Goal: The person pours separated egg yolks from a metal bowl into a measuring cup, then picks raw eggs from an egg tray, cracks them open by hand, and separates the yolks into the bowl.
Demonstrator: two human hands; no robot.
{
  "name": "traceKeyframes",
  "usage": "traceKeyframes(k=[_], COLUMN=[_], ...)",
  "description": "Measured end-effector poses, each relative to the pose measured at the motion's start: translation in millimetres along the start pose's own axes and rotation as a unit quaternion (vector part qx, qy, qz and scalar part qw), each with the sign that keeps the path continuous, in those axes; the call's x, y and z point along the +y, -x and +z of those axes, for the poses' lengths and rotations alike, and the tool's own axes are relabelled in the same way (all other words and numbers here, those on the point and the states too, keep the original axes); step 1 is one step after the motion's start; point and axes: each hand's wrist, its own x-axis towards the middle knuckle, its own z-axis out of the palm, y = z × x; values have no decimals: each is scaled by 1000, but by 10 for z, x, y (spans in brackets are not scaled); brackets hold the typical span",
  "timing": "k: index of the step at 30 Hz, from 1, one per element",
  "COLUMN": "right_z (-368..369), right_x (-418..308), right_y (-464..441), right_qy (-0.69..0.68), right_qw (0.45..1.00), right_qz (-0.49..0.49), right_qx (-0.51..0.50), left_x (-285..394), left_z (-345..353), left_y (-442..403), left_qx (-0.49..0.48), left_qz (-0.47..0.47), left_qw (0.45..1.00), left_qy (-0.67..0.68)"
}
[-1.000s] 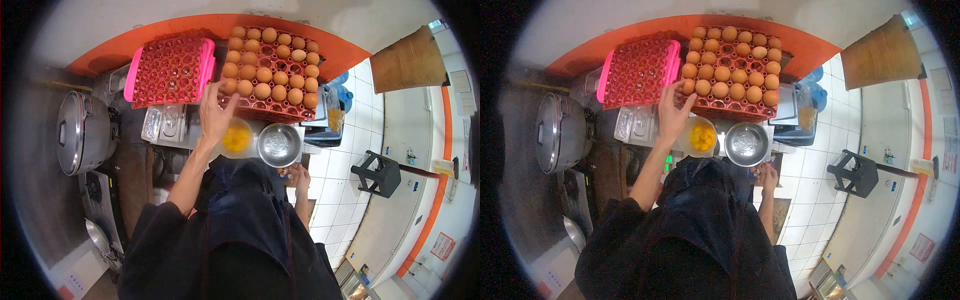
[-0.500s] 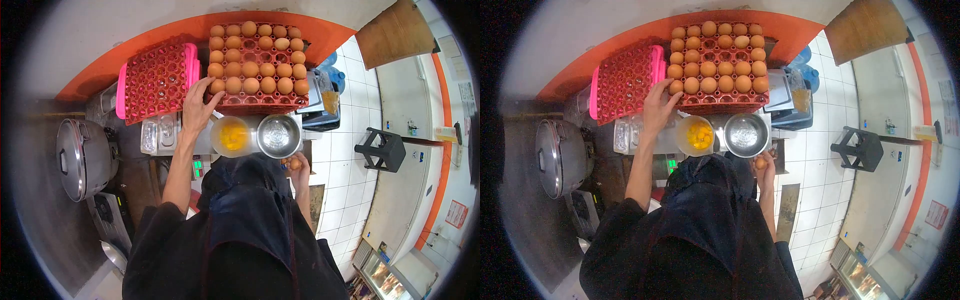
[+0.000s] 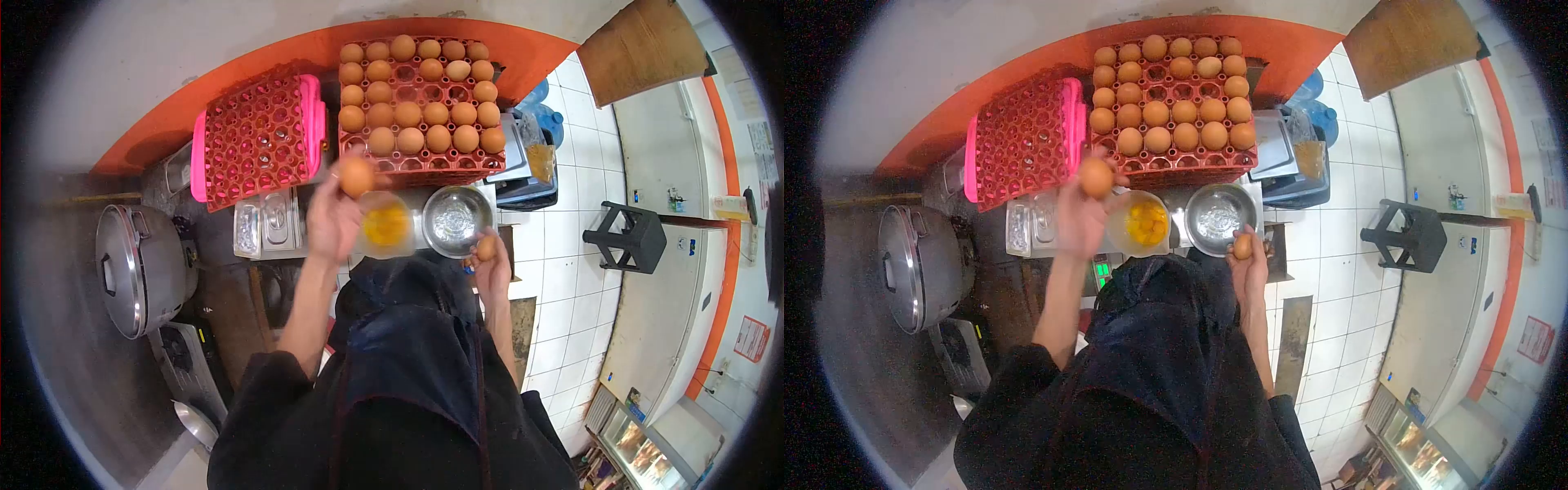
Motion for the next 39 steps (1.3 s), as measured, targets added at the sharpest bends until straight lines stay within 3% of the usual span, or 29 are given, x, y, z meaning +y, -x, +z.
traceKeyframes(k=[4, 6, 7, 9, 10, 13, 15, 17, 19, 21, 25, 27, 29, 32, 33, 34, 35, 37, 39], right_z=[351, 445, 510, 621, 546, 541, 540, 456, 428, 386, 370, 334, 211, 144, 111, 89, 76, 129, 46], right_x=[-124, -151, -195, -301, -273, -323, -312, -255, -313, -344, -331, -280, -220, -234, -240, -251, -248, -291, -322], right_y=[159, 183, 218, 232, 106, 83, 60, -38, -62, -109, -121, -185, -345, -389, -404, -433, -458, -444, -504], right_qy=[59, 295, 295, 421, 453, 416, 444, 563, 565, 489, 510, 585, 572, 376, 375, 269, 158, 117, 126], right_qw=[996, 943, 943, 881, 835, 828, 808, 751, 760, 822, 793, 756, 762, 909, 910, 955, 984, 991, 991], right_qz=[-70, -151, -152, -217, -311, -372, -379, -342, -317, -290, -334, -284, -289, -169, -169, -114, -59, -45, -15], right_qx=[14, 25, 28, 10, 15, 58, 71, -40, -51, -31, 0, -82, -91, -59, -54, -52, -49, -37, -45], left_x=[-671, -1149, -1365, -1726, -1825, -2096, -2298, -2447, -2437, -2487, -2492, -2561, -2541, -2498, -2426, -2354, -2282, -2103, -1964], left_z=[142, 91, 66, -4, -27, 5, 38, 33, 77, 30, 47, -42, -41, -127, -128, -122, -110, -78, -105], left_y=[142, 116, 94, -2, -44, -83, -60, -32, -21, -46, -56, -75, -108, -168, -196, -224, -257, -331, -401], left_qx=[-32, -29, -30, 28, 28, 76, 79, 84, 112, 129, 139, 139, 159, 146, 116, 114, 106, 94, -79], left_qz=[-159, -186, -188, -212, -223, -230, -222, -214, -264, -246, -224, -247, -244, -252, -256, -259, -271, -282, -220], left_qw=[986, 981, 980, 975, 972, 966, 966, 967, 954, 957, 963, 955, 954, 956, 960, 959, 954, 947, 881], left_qy=[-45, -55, -54, -54, -60, -94, -103, -110, -82, -84, -54, -87, -72, -40, -21, -22, -70, -117, -411])
